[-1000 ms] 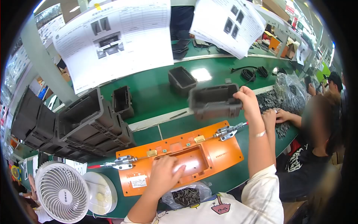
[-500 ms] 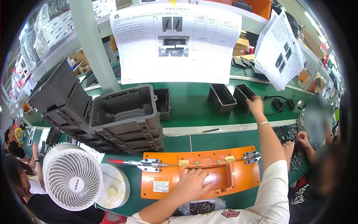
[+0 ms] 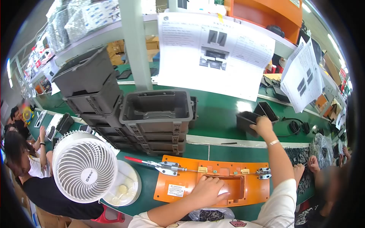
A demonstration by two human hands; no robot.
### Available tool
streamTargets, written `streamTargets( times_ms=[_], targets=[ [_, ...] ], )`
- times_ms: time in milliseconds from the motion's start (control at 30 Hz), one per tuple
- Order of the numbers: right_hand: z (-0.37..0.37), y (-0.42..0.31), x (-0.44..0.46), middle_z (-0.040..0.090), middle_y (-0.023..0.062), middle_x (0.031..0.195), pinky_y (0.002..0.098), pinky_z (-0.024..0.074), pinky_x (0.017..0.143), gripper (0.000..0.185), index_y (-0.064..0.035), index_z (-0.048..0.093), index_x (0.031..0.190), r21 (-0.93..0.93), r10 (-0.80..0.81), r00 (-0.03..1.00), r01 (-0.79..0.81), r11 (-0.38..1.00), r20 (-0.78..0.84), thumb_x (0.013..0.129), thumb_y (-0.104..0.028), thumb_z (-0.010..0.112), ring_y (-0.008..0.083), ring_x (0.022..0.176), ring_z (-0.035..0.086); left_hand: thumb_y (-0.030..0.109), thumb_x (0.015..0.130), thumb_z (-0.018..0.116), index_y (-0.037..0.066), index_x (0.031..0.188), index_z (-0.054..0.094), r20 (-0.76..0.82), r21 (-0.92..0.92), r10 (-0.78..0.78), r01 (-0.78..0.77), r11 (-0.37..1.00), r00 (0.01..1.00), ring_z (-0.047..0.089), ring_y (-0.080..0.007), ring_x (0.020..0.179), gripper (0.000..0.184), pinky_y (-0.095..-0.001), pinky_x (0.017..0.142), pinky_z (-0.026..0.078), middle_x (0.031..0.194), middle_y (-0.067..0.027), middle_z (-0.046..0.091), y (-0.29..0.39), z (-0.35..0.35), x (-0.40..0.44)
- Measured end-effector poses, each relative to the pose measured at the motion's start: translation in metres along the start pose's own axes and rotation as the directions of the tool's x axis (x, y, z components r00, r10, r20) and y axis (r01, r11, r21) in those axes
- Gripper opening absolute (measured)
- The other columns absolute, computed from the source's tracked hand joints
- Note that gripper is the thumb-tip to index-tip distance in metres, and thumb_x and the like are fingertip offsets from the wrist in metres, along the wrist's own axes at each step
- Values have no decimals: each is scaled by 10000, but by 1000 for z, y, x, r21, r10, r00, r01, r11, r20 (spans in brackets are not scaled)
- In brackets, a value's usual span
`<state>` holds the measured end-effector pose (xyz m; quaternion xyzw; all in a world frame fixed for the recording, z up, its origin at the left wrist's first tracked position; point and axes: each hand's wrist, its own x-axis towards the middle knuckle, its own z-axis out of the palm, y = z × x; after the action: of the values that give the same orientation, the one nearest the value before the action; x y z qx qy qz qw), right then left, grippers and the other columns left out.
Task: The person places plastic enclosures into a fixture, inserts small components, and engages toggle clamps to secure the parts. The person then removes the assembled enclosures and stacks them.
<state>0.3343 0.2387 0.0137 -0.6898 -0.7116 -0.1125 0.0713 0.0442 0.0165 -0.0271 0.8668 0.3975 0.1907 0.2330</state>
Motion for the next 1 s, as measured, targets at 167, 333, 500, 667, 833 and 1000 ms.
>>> streamTargets(
  times_ms=[167,333,500,667,833,1000],
  targets=[
    [-140,-3,-74,553,88,710,301,429,550,357,45,574,664,564,-137,990,134,815,-36,591,-170,848,174,616,531,439,907,549,2,961,604,40,32,1,-2,999,999,594,-309,954,443,-428,858,380,969,-185,640,2,-2,0],
    [-219,-49,-115,576,143,973,255,437,755,339,13,605,722,896,-302,886,412,166,-351,619,-219,830,167,851,553,425,896,565,10,947,611,75,66,0,-5,998,997,587,-305,890,421,-425,828,379,915,-159,634,4,-2,-1],
    [-223,-151,-93,610,96,1008,251,471,700,275,8,604,762,669,-311,695,715,202,-648,662,-121,826,126,789,581,416,888,574,11,943,612,-4,76,45,-44,996,999,590,-303,873,410,-424,834,377,881,-153,634,1,2,-2],
    [-206,-209,-49,617,106,951,273,499,686,325,25,575,738,556,-387,624,781,284,-679,695,-173,829,190,712,602,452,889,564,26,905,603,-59,82,53,-49,995,997,599,-292,864,429,-409,798,378,864,-122,627,-2,7,-2],
    [-192,-217,-29,617,116,1041,291,513,705,308,17,589,787,534,-477,620,783,319,-623,732,-195,806,211,818,620,453,883,573,22,912,604,1,71,29,-29,997,1000,605,-293,887,433,-411,806,380,887,-128,637,0,2,-1],
    [-181,-225,-36,598,133,1198,302,523,702,281,-17,640,917,594,-357,656,755,278,-666,761,-202,784,231,928,628,458,882,570,23,926,608,11,64,24,-25,998,1000,603,-292,884,439,-420,810,374,890,-144,637,1,2,-1]
  ],
)
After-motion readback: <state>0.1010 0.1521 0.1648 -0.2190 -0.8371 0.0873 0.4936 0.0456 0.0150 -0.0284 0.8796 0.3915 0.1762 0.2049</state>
